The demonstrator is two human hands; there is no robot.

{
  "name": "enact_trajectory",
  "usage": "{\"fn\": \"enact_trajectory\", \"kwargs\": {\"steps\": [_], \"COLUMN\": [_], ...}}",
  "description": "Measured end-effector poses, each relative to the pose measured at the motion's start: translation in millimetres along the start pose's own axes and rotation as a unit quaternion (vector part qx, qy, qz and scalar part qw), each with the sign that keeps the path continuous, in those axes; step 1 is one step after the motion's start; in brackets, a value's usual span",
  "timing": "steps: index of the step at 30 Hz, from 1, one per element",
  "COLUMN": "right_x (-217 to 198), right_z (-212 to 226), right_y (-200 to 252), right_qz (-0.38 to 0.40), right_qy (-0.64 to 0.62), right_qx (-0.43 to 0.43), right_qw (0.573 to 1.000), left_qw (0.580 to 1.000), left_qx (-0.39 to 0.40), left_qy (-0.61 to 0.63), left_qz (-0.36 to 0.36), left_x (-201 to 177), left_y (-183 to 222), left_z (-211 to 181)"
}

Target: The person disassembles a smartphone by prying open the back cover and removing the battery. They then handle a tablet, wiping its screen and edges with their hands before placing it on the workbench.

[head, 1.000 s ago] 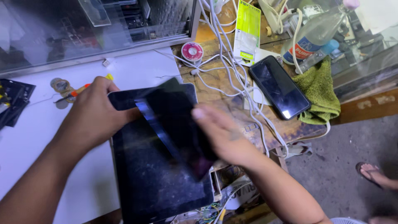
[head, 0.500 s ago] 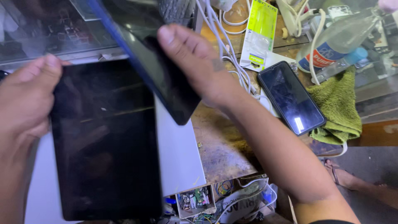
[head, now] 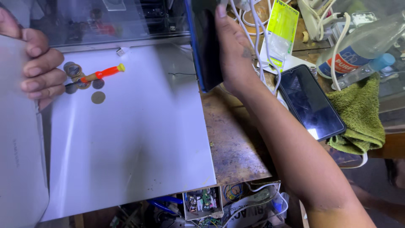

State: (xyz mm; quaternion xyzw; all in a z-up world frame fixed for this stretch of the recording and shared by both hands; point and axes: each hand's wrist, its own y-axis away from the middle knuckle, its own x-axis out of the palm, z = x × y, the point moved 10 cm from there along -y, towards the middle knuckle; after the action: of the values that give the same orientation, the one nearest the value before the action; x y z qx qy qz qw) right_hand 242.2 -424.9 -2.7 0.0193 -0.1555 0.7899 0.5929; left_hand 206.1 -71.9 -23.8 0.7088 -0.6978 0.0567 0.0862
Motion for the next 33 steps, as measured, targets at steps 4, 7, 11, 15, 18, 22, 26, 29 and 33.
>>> {"fn": "enact_trajectory", "kwargs": {"steps": [4, 7, 11, 15, 18, 22, 26, 29, 33], "right_x": [-18, -16, -12, -8, -6, -9, -6, -2, -3], "right_z": [-3, -9, -13, -10, -5, -8, -8, -10, -18], "right_y": [-3, -2, -1, 4, 6, 6, 6, 3, 3], "right_qz": [-0.052, -0.018, 0.031, 0.072, 0.101, 0.094, 0.112, 0.12, 0.1], "right_qy": [-0.013, -0.074, -0.076, -0.082, -0.086, -0.08, -0.07, -0.069, -0.059], "right_qx": [0.006, 0.012, 0.009, 0.023, 0.023, 0.031, 0.01, 0.003, 0.027], "right_qw": [0.999, 0.997, 0.997, 0.994, 0.991, 0.992, 0.991, 0.99, 0.993], "left_qw": [1.0, 0.999, 0.998, 0.998, 0.997, 0.997, 0.997, 0.996, 0.995], "left_qx": [0.0, -0.001, -0.005, -0.008, -0.009, -0.007, -0.007, -0.005, -0.008], "left_qy": [-0.023, -0.033, -0.04, -0.049, -0.054, -0.059, -0.061, -0.064, -0.073], "left_qz": [-0.017, -0.029, -0.04, -0.046, -0.049, -0.049, -0.049, -0.054, -0.066], "left_x": [-2, -7, -10, -18, -19, -18, -17, -21, -31], "left_y": [0, 3, 7, 12, 12, 9, 8, 10, 18], "left_z": [-3, -6, -3, -2, -5, -8, -8, -10, -11]}}
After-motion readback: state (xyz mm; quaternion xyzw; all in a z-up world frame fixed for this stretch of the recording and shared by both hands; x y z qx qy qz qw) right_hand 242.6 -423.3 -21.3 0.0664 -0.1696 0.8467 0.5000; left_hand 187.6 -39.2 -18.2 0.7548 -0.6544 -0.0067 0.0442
